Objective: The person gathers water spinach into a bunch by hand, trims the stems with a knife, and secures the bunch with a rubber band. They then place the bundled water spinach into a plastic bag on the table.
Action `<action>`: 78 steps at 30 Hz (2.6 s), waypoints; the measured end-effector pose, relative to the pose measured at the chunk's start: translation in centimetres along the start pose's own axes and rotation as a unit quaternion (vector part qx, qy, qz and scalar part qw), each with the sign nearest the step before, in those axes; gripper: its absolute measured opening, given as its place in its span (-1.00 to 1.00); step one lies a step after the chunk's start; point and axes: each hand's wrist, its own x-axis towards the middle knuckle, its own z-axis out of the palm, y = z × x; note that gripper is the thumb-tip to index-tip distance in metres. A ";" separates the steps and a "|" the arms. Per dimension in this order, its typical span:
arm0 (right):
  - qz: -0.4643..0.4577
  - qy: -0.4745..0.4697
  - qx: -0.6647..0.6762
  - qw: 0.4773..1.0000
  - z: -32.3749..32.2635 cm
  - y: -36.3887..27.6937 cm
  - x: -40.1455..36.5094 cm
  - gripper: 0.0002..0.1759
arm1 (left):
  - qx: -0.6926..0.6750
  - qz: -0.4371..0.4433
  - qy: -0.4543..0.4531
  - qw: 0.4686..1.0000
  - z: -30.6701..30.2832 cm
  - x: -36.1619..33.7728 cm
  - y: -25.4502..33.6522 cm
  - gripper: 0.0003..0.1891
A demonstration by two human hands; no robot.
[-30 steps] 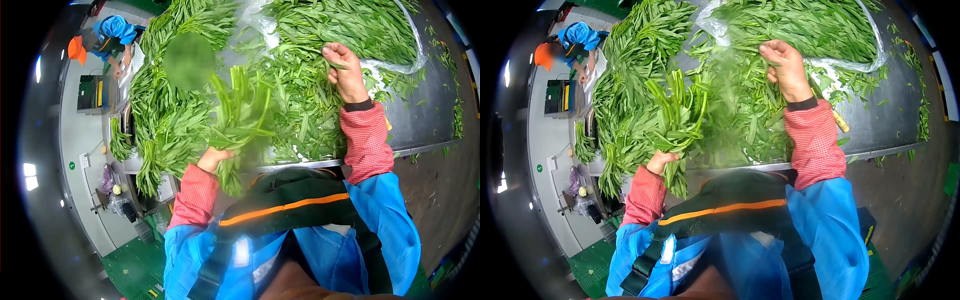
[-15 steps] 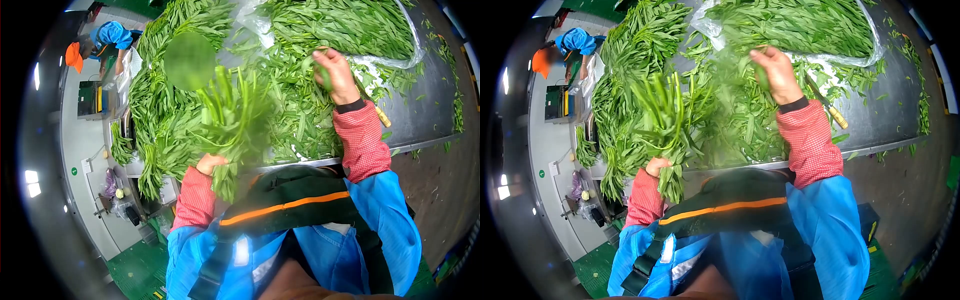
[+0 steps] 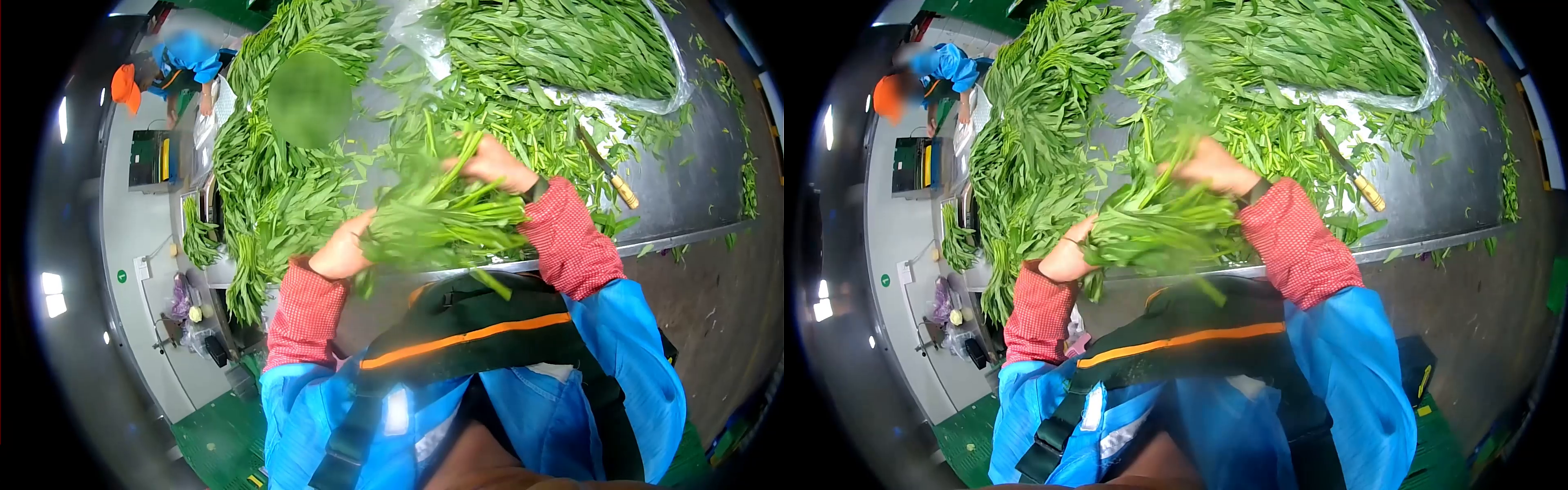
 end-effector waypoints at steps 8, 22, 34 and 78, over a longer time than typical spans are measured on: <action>-0.074 0.251 0.102 0.960 -1.9 3.1 1.0 -0.77 | 0.520 0.136 0.202 0.819 2.0 0.0 3.3 -0.47; -0.019 0.126 -0.441 0.888 -8.5 0.0 -2.0 -0.31 | 0.495 0.118 0.326 0.797 -0.1 -2.4 0.4 -0.28; -0.136 0.243 0.187 0.942 -6.6 -2.7 -1.0 -0.78 | 0.297 0.089 0.304 0.901 0.3 -3.0 -3.3 -0.23; -0.075 0.155 -0.155 0.973 0.5 0.0 -3.1 -0.41 | 0.270 0.068 0.386 0.880 3.8 0.5 -3.1 -0.33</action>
